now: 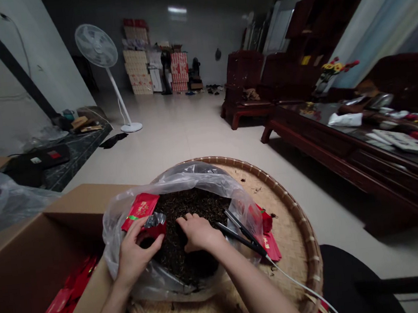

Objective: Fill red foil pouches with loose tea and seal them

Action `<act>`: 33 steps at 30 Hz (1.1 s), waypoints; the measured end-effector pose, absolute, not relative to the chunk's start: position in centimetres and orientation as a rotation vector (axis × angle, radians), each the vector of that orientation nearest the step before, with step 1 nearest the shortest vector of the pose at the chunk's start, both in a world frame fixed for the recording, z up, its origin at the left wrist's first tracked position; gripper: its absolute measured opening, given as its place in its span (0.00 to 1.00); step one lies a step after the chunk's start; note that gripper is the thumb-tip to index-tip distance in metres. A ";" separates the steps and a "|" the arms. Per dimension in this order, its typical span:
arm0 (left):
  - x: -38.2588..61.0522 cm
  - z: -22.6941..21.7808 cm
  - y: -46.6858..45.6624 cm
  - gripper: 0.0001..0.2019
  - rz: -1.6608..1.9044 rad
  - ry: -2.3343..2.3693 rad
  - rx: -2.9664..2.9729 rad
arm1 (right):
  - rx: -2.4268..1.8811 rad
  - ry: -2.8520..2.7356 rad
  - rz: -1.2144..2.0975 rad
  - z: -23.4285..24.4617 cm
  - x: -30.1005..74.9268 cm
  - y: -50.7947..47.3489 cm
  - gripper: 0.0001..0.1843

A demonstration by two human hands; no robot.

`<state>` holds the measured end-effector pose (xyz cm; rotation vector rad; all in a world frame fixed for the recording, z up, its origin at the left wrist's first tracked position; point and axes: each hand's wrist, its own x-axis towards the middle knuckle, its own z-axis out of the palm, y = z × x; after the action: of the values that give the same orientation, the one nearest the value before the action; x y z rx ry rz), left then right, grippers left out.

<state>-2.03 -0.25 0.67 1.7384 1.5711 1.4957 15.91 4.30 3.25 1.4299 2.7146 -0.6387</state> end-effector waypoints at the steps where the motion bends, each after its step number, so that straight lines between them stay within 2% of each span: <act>1: -2.0 0.5 -0.2 0.19 1.494 1.559 1.720 | 1.460 2.712 -0.614 3.2 15.8 4.1 0.40; 8: -0.9 0.2 -0.2 0.20 1.464 1.495 1.673 | 1.495 2.819 -0.666 2.1 16.7 4.0 0.30; 12: -0.1 0.4 -0.2 0.19 1.447 1.494 1.720 | 1.526 2.858 -0.719 1.6 17.0 3.8 0.31; 18: 0.1 0.4 -0.2 0.18 1.431 1.523 1.773 | 1.650 2.895 -0.853 1.0 17.2 4.0 0.18; 23: -0.3 0.2 -0.1 0.19 1.428 1.532 1.746 | 1.825 2.957 -1.011 1.1 17.7 4.2 0.18; 25: -0.4 0.1 -0.1 0.19 1.438 1.535 1.728 | 1.979 2.921 -1.391 1.1 17.9 4.3 0.19; 27: -0.5 0.1 0.0 0.19 1.447 1.537 1.715 | 2.121 2.605 -2.153 1.0 18.1 4.3 0.20; 30: -0.5 0.1 0.0 0.19 1.469 1.540 1.701 | 1.966 1.481 -3.316 1.0 18.2 4.0 0.20; 31: -0.4 0.0 0.1 0.19 1.475 1.541 1.701 | 1.816 1.095 -3.558 1.1 18.2 3.8 0.19; 33: -0.4 -0.1 0.2 0.19 1.481 1.538 1.706 | 1.516 0.552 -3.829 1.3 18.2 3.6 0.17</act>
<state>-0.35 0.18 -0.08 1.7055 1.5379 1.4810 18.25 3.59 1.33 1.5162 0.5521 -3.8289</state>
